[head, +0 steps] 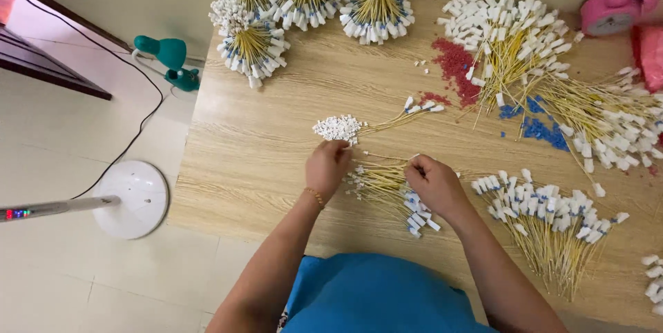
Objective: Manual assembly of small white connector components onto yellow wires.
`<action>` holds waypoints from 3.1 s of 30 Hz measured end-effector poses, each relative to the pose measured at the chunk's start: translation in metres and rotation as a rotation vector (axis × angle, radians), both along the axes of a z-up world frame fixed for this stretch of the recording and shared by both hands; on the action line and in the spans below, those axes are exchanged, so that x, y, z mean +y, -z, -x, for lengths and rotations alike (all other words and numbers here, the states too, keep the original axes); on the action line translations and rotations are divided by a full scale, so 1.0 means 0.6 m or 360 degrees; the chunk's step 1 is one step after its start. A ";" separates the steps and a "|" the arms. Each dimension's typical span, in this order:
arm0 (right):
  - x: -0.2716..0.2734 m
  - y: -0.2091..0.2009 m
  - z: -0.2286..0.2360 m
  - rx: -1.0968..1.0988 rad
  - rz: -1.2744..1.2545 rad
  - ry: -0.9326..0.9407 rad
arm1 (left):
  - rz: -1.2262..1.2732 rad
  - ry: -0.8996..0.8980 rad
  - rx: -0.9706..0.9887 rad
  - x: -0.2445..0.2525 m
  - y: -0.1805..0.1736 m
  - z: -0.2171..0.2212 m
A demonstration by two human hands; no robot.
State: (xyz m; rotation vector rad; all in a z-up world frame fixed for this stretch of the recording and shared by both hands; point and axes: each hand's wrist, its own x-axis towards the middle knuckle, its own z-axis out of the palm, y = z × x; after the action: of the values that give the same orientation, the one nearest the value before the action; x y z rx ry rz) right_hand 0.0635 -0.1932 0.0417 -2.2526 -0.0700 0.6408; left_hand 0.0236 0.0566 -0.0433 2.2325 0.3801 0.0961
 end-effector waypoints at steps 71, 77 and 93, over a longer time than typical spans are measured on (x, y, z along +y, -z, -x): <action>0.014 0.014 -0.043 0.0050 0.0087 -0.0024 | 0.0604 0.0243 0.0166 -0.041 -0.029 0.026; -0.059 0.139 -0.148 -0.0716 0.0286 0.0171 | 0.0355 0.0132 0.0173 -0.035 -0.039 0.025; -0.059 0.011 -0.110 -0.0977 0.0257 -0.0171 | -0.0200 0.0444 -0.0660 -0.090 -0.195 -0.067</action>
State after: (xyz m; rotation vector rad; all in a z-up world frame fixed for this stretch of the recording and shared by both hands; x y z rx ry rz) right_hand 0.1295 -0.2285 0.0352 -2.5394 -0.4573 -0.0146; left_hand 0.0638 0.0024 0.0737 2.2917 -0.1663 0.4350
